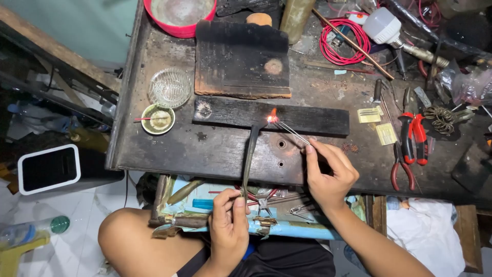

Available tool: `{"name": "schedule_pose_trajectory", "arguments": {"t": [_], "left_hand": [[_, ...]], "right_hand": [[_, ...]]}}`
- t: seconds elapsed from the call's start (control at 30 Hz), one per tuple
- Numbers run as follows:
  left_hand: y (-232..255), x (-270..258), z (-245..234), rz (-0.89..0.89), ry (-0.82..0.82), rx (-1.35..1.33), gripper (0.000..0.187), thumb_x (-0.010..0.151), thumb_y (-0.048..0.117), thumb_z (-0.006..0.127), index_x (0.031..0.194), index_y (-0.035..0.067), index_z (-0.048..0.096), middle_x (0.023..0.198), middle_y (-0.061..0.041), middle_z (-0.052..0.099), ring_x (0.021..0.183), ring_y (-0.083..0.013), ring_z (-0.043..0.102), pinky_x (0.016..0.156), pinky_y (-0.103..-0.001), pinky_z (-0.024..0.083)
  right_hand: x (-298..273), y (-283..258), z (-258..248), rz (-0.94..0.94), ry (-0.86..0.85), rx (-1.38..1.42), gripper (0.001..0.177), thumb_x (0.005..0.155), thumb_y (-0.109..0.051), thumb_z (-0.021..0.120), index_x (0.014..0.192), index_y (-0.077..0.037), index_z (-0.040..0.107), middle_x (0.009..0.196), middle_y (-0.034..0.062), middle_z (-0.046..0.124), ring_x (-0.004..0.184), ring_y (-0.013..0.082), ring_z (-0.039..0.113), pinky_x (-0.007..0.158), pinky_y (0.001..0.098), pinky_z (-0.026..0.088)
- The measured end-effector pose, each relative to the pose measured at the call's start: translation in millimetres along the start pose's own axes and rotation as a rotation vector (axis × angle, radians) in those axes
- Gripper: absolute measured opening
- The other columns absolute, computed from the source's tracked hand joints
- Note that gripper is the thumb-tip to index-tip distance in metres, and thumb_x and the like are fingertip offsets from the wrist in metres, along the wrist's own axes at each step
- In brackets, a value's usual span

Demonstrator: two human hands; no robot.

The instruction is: Using a torch and precision tools to heat and arrange small metal components for jewelry assembly.

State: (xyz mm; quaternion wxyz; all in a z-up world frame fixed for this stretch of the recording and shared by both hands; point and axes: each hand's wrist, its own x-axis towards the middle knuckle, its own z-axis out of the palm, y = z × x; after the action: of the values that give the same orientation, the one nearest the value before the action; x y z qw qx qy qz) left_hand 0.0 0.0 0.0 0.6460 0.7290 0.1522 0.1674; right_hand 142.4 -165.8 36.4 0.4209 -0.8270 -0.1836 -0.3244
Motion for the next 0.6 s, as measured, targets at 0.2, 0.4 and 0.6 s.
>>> {"name": "schedule_pose_trajectory", "arguments": {"t": [0.2,0.4,0.6], "left_hand": [[-5.3,-0.7,1.2,-0.013,0.012,-0.063,0.019,0.103,0.018,0.052,0.119,0.008,0.055,0.072,-0.007,0.065,0.045,-0.0089,0.052,0.044,-0.023,0.046],[-6.2,-0.3,1.2,-0.041,0.003,-0.068,0.021,0.103,0.019,0.052,0.120,0.008,0.056,0.072,-0.008,0.064,0.045,-0.0095,0.051,0.043,-0.024,0.045],[-7.6,0.3,0.7,-0.055,-0.018,-0.074,0.020,0.103,0.019,0.051,0.120,0.009,0.055,0.074,-0.009,0.063,0.046,-0.0098,0.050,0.043,-0.024,0.044]], "right_hand": [[-2.0,1.9,0.4,-0.003,0.015,-0.003,0.010,0.095,0.005,0.074,0.105,0.004,0.077,0.097,0.0159,0.077,0.084,0.0222,0.072,0.078,0.0302,0.059],[-4.0,4.1,0.6,0.002,0.020,-0.004,0.010,0.094,0.005,0.075,0.104,0.003,0.077,0.096,0.0155,0.076,0.083,0.0225,0.072,0.077,0.0307,0.059],[-3.3,3.9,0.6,-0.016,0.023,0.006,0.009,0.093,0.005,0.075,0.102,0.004,0.077,0.096,0.0162,0.077,0.084,0.0233,0.073,0.078,0.0311,0.060]]}}
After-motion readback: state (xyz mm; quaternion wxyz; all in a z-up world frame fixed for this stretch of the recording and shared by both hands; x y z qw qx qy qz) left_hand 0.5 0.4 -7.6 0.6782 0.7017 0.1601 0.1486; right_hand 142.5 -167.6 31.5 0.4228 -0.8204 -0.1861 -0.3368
